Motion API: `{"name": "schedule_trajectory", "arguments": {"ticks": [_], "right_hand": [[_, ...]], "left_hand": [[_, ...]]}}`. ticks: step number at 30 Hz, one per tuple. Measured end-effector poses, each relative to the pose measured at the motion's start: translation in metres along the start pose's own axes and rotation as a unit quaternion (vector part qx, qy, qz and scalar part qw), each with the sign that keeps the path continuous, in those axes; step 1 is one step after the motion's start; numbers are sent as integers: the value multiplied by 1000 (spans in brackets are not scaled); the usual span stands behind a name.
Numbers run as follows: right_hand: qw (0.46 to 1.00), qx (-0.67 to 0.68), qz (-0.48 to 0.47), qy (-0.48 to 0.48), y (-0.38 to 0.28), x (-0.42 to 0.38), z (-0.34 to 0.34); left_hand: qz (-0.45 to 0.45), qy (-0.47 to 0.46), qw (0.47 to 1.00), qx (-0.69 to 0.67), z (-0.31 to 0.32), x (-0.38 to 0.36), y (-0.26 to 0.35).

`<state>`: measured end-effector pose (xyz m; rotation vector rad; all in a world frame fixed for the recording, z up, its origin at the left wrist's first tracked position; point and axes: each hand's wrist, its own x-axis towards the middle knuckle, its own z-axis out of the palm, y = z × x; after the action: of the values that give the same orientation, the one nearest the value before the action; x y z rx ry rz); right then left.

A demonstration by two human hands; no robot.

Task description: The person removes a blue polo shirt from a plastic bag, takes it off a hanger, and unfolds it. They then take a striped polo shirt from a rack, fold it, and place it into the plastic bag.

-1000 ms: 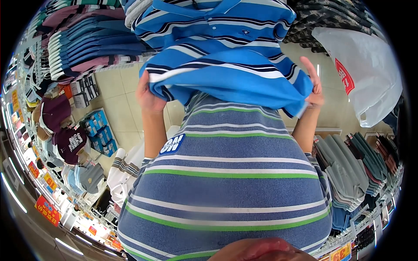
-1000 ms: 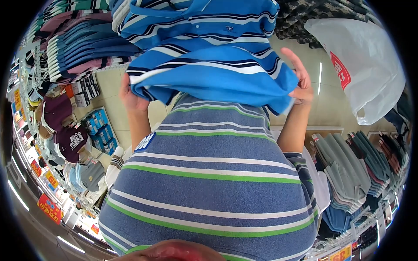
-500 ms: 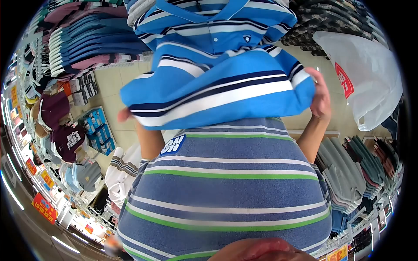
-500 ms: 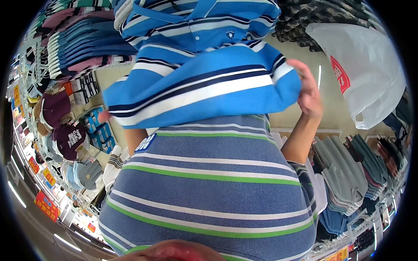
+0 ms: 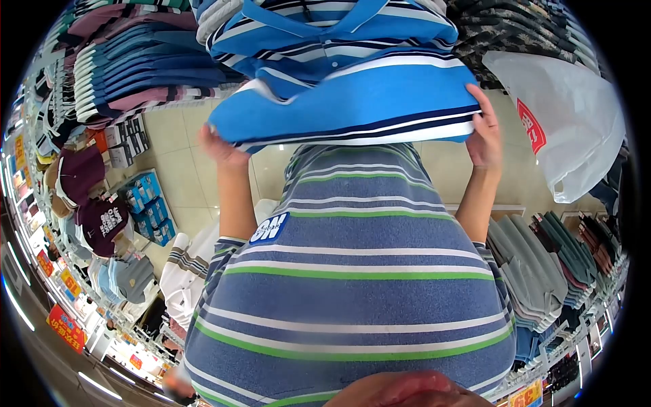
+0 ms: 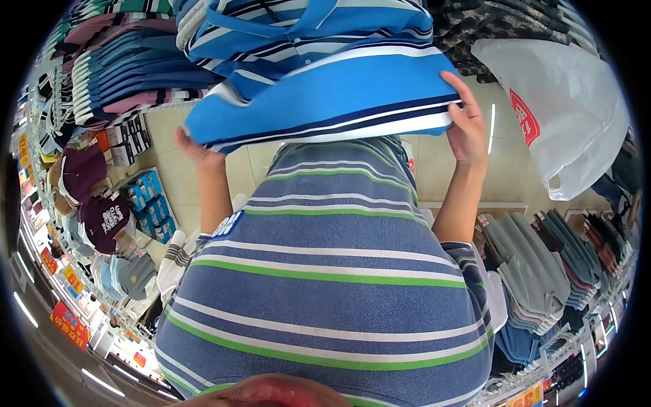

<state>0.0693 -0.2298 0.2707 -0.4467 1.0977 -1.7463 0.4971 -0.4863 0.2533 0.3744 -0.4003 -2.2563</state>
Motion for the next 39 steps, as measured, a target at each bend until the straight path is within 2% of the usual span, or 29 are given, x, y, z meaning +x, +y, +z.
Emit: {"name": "schedule_trajectory", "arguments": {"ticks": [2, 3, 6, 7, 9, 11, 16, 18, 19, 20, 22, 24, 26, 27, 28, 30, 32, 33, 35, 36, 37, 39], "right_hand": [[997, -64, 45, 22, 6, 3, 2], [995, -80, 56, 11, 7, 5, -2], [987, -134, 72, 49, 8, 10, 7], [987, -134, 72, 49, 8, 10, 6], [983, -108, 33, 143, 11, 6, -1], [987, -97, 10, 129, 17, 0, -32], [995, -27, -15, 92, 34, -15, -67], [998, 11, 13, 69, 37, -17, -59], [998, 11, 14, 68, 37, -19, -55], [999, 8, 28, 45, 35, -20, -46], [999, 5, 41, 23, 32, -18, -29], [989, -15, 143, 36, 32, -16, -16], [984, -33, 176, 2, 41, -14, -18], [972, -68, 216, 58, 44, -12, -4], [955, -103, 254, 114, 47, -10, 6], [949, -143, 247, 133, 69, -6, 0], [946, -154, 239, 158, 86, 1, -8], [959, -106, 217, 151, 92, 6, -11], [965, -99, 204, 134, 79, 11, -16], [970, -90, 191, 118, 73, 12, -15], [980, -67, 151, 112, 75, 14, -25], [986, -19, 129, 105, 63, 9, -18]], "left_hand": [[-80, 147, 986, -20, -3, -2, -6], [-46, 227, 972, 47, -4, 2, -15], [-28, 208, 972, 108, 4, 6, -27], [-20, 180, 982, 62, -3, 6, -22], [-12, 181, 982, 58, -6, 4, -9], [33, 213, 975, 57, 0, 1, -3], [37, 224, 972, 66, -19, -19, 9], [-18, 142, 986, 83, -14, -21, 8], [-32, 96, 995, 5, -21, -23, 6], [-33, 96, 995, 5, -22, -26, 5], [-89, 140, 986, 1, -22, -31, 0], [-95, 131, 987, 22, -26, -33, -9], [-159, 179, 971, 10, -31, -31, -17], [-173, 249, 951, 58, -28, -26, -24], [-173, 250, 951, 58, -36, -22, -26], [-224, 260, 930, 136, -45, -15, -32], [-233, 233, 928, 175, -42, -8, -28], [-207, 227, 934, 181, -42, -3, -26], [-150, 221, 946, 186, -30, 2, -23], [-150, 222, 945, 186, -35, 0, -18], [-134, 188, 959, 165, -44, -3, -6], [-112, 140, 976, 123, -40, -5, 7]]}}
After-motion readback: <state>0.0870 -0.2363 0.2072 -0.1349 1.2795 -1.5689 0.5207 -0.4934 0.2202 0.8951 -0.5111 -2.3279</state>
